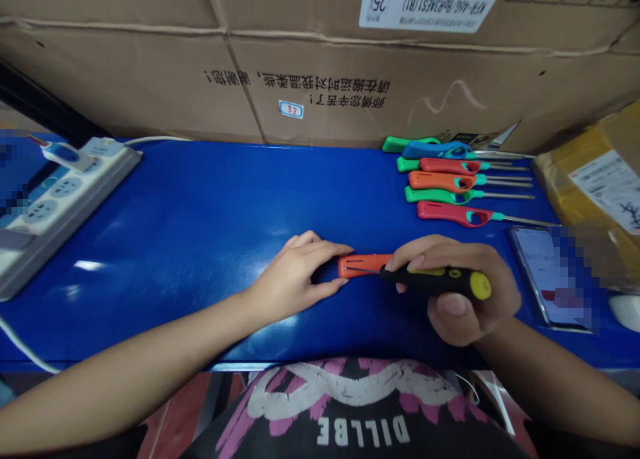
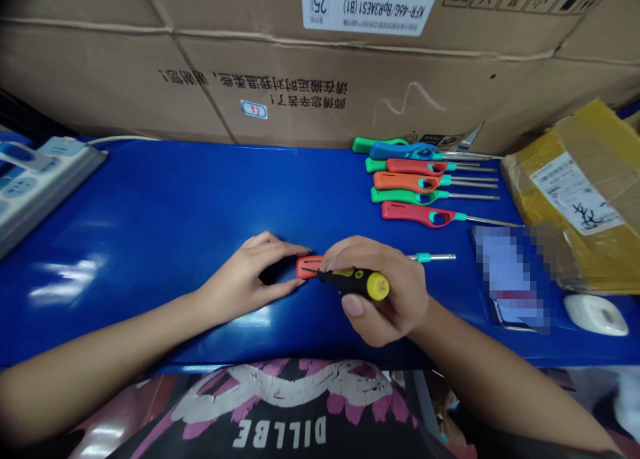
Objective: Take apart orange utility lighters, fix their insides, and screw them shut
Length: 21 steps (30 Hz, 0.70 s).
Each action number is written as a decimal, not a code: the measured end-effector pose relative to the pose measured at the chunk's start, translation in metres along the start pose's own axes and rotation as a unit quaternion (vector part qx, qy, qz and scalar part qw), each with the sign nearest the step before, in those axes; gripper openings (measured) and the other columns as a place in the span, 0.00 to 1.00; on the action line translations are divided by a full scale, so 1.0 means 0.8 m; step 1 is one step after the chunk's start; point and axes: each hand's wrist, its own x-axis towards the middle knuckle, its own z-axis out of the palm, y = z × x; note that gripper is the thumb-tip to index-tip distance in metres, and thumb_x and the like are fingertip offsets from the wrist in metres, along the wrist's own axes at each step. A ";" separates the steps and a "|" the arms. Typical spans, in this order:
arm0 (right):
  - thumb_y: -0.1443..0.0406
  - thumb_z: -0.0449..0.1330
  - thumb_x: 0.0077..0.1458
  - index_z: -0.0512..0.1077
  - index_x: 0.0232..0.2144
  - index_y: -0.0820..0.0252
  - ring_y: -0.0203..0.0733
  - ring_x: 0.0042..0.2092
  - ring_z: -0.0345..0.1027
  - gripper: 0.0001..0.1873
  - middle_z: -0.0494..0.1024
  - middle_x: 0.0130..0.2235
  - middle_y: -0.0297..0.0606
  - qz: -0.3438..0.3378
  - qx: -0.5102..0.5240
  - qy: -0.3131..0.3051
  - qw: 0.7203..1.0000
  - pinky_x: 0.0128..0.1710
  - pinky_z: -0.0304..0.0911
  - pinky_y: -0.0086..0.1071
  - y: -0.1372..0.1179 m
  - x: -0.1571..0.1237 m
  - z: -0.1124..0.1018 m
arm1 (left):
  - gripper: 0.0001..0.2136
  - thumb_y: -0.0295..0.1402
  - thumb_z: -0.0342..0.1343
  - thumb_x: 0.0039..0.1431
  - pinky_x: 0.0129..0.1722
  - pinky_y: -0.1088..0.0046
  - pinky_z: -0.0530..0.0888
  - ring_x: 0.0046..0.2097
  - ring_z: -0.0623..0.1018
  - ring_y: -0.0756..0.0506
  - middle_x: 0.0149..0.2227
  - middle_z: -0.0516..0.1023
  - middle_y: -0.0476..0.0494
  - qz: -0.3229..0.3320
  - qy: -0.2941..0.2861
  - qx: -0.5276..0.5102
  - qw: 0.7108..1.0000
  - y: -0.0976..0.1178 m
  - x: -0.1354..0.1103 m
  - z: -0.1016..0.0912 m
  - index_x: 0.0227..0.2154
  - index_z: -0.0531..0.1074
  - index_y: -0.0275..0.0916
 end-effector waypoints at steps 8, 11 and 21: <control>0.68 0.60 0.59 0.74 0.46 0.70 0.45 0.33 0.76 0.14 0.76 0.31 0.42 -0.025 0.050 0.048 0.997 0.30 0.77 0.37 -0.003 0.009 0.005 | 0.19 0.35 0.63 0.62 0.50 0.63 0.71 0.45 0.75 0.44 0.49 0.81 0.46 -0.002 -0.002 0.005 1.000 0.001 0.000 -0.001 0.55 0.71 0.40; 0.68 0.60 0.59 0.74 0.46 0.70 0.45 0.32 0.76 0.14 0.76 0.30 0.42 -0.023 0.050 0.051 0.997 0.29 0.77 0.38 -0.002 0.008 0.004 | 0.19 0.35 0.62 0.62 0.50 0.63 0.70 0.46 0.74 0.44 0.49 0.80 0.46 -0.003 -0.006 0.004 1.000 0.001 0.000 -0.001 0.55 0.71 0.41; 0.67 0.61 0.58 0.74 0.46 0.67 0.45 0.30 0.76 0.14 0.75 0.27 0.40 -0.028 0.058 0.042 0.997 0.27 0.76 0.37 -0.002 0.015 0.006 | 0.19 0.35 0.62 0.62 0.50 0.63 0.70 0.46 0.75 0.43 0.49 0.81 0.45 -0.002 -0.004 0.001 1.000 0.001 0.000 0.000 0.55 0.71 0.42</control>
